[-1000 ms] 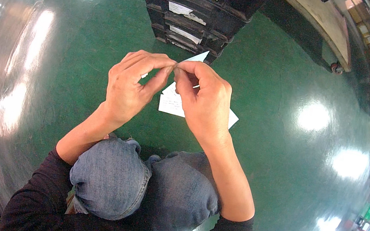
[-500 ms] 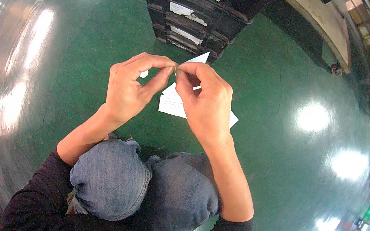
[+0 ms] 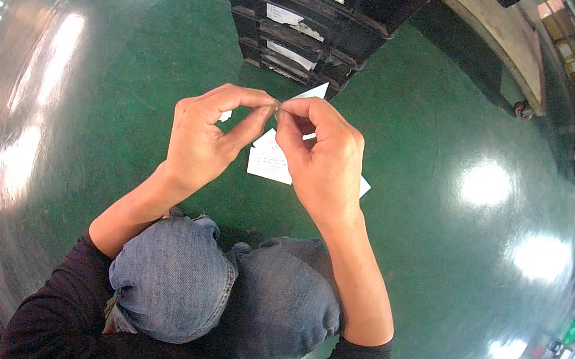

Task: The person walks through a warehouse and squats to apply adhesive labels to stacked black crates. They peel the backing from each label and press it onto the crate surface, repeating this process for multiple crates.

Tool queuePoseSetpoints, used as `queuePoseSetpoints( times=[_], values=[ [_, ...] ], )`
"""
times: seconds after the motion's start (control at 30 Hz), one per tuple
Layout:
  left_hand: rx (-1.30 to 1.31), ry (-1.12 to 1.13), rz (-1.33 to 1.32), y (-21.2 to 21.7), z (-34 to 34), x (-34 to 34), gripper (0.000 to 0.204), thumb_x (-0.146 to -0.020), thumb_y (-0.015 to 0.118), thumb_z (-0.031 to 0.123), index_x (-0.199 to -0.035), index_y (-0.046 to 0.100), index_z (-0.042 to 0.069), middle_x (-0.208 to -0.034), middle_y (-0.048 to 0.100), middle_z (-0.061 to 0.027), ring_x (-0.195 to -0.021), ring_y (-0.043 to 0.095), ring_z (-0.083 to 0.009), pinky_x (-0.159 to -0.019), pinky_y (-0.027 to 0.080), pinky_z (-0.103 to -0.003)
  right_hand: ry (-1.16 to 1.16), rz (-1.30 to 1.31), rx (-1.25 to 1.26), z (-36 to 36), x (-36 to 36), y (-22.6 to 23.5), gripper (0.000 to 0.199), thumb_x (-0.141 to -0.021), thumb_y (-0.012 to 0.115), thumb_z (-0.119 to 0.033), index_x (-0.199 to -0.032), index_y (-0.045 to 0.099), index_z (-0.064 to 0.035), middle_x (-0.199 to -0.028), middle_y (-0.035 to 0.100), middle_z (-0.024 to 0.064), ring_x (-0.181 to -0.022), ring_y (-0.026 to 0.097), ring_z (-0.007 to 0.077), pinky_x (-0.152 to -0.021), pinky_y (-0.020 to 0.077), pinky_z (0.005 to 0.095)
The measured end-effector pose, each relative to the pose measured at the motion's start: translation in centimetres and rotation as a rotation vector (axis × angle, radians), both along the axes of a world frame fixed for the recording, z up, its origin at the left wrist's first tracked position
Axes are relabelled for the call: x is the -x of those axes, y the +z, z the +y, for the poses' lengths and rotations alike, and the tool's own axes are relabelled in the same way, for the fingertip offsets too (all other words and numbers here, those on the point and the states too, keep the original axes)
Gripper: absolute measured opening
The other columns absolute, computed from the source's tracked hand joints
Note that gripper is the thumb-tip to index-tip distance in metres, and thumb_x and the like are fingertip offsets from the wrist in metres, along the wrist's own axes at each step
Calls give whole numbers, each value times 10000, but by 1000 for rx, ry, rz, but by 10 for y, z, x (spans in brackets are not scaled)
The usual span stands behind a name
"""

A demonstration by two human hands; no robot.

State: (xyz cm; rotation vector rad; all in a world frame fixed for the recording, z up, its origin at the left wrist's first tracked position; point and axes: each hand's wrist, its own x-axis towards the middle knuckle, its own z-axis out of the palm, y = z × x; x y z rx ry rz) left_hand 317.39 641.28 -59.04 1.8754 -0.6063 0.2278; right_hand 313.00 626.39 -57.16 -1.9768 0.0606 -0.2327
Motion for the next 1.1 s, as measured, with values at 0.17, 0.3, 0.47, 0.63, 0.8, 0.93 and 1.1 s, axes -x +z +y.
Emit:
queuePoseSetpoints(
  times=[0.17, 0.3, 0.47, 0.63, 0.8, 0.93, 1.1],
  values=[
    [23, -31, 103, 2, 2, 1, 130, -817, 677, 62, -943, 684, 31, -872, 698, -81, -787, 658, -125, -698, 500, -245, 5, -6, -9, 0, 1, 0, 70, -859, 608, -39, -905, 629, 9, -757, 615, -3, -649, 534, 41, -558, 434, 200],
    [157, -130, 448, 2, 5, -1, 151, -865, 646, 116, -958, 676, 0, -853, 685, -51, -780, 628, -102, -720, 493, -244, 17, 12, -52, -1, 1, 1, 64, -863, 604, -38, -899, 623, 11, -740, 603, -7, -639, 526, 38, -557, 427, 196],
    [367, -217, 691, -4, 6, -4, 174, -850, 647, 118, -949, 683, -22, -840, 686, -59, -762, 609, -79, -693, 496, -241, 26, 68, -66, -3, 3, 3, 67, -860, 605, -40, -900, 619, 12, -733, 598, -2, -628, 525, 38, -556, 426, 193],
    [220, -202, 477, -3, 6, -2, 169, -836, 658, 116, -952, 691, -4, -856, 700, -66, -775, 628, -95, -723, 498, -244, -8, 92, -58, -4, 2, 4, 102, -805, 644, -69, -870, 645, 10, -753, 665, 65, -687, 631, 101, -588, 526, 257],
    [89, -135, 297, 1, 4, -1, 156, -807, 681, 94, -941, 697, 16, -839, 708, -92, -750, 657, -113, -678, 506, -248, -2, 110, -57, -4, 2, 4, 105, -807, 643, -75, -873, 647, 7, -748, 663, 65, -684, 632, 107, -582, 524, 258],
    [83, -111, 237, 1, 4, -1, 141, -793, 684, 73, -923, 696, 20, -816, 701, -106, -720, 671, -143, -622, 508, -261, 5, 113, -24, -4, 2, 4, 107, -810, 644, -81, -872, 648, 5, -745, 662, 67, -684, 633, 112, -578, 523, 263],
    [15, -111, 217, 0, 5, -1, 126, -826, 667, 70, -929, 686, -1, -815, 701, -81, -765, 649, -101, -680, 499, -240, 12, 124, -16, -4, 2, 4, 110, -810, 646, -84, -873, 649, 5, -745, 664, 71, -681, 636, 117, -576, 523, 267]
  ],
)
